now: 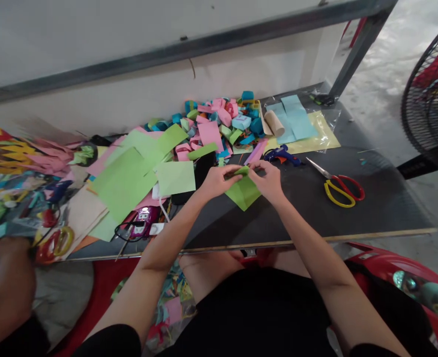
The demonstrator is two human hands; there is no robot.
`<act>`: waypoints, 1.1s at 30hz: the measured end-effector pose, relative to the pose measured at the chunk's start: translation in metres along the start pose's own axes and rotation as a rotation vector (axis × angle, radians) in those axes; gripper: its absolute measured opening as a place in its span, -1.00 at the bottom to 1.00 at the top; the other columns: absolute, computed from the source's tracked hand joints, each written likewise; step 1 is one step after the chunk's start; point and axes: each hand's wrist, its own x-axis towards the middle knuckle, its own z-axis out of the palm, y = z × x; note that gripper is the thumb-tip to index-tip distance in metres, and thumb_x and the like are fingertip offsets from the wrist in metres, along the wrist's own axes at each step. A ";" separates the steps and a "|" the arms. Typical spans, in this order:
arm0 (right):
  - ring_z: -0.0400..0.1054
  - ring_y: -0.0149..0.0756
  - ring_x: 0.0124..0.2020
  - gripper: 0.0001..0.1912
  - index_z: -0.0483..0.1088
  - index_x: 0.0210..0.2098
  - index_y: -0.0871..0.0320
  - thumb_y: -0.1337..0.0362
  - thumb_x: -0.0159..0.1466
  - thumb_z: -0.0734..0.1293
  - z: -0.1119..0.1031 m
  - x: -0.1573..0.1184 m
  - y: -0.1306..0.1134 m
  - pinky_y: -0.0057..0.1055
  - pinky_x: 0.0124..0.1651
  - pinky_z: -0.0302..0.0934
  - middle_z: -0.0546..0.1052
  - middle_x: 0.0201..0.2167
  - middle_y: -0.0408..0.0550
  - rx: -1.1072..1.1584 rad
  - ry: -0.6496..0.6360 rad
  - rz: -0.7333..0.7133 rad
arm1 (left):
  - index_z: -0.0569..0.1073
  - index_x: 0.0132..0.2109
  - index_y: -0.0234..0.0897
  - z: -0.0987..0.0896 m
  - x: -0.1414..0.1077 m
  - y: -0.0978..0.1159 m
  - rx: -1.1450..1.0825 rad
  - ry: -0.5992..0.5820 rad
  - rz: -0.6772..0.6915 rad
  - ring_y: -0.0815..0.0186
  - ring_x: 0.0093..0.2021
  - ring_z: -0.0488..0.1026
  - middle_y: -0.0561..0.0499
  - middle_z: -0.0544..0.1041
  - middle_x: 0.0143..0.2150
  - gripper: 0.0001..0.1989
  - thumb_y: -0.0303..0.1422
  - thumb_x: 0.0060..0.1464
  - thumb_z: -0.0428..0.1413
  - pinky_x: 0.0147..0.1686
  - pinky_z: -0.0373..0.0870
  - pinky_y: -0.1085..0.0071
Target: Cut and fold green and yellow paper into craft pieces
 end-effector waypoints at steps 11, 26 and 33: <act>0.53 -0.16 -0.12 -0.97 0.41 -0.44 0.07 0.33 0.13 0.34 0.006 0.021 -0.026 -0.13 0.04 0.36 0.64 -0.21 -0.03 -0.108 -0.125 -0.289 | 0.64 -0.19 -0.25 0.017 -0.001 -0.009 0.155 0.446 0.226 0.26 -0.17 0.67 -0.07 0.72 -0.19 -0.85 -0.37 0.28 0.16 -0.14 0.56 0.35; 0.48 -0.23 -0.28 -0.93 0.30 -0.49 0.06 0.37 0.05 0.27 -0.001 0.015 -0.017 -0.25 -0.14 0.36 0.55 -0.37 -0.08 -0.070 -0.116 -0.490 | 0.59 -0.19 -0.23 0.012 -0.004 0.008 0.145 0.660 0.510 0.28 -0.12 0.65 -0.03 0.71 -0.25 -0.85 -0.38 0.33 0.11 -0.04 0.57 0.28; 0.47 -0.20 -0.29 -0.94 0.32 -0.49 0.06 0.36 0.04 0.29 -0.007 0.010 -0.001 -0.23 -0.15 0.36 0.55 -0.40 -0.07 -0.134 -0.093 -0.444 | 0.59 -0.21 -0.23 0.003 -0.010 0.003 0.054 0.736 0.358 0.29 -0.17 0.68 -0.06 0.71 -0.25 -0.76 -0.27 0.37 0.08 -0.09 0.60 0.33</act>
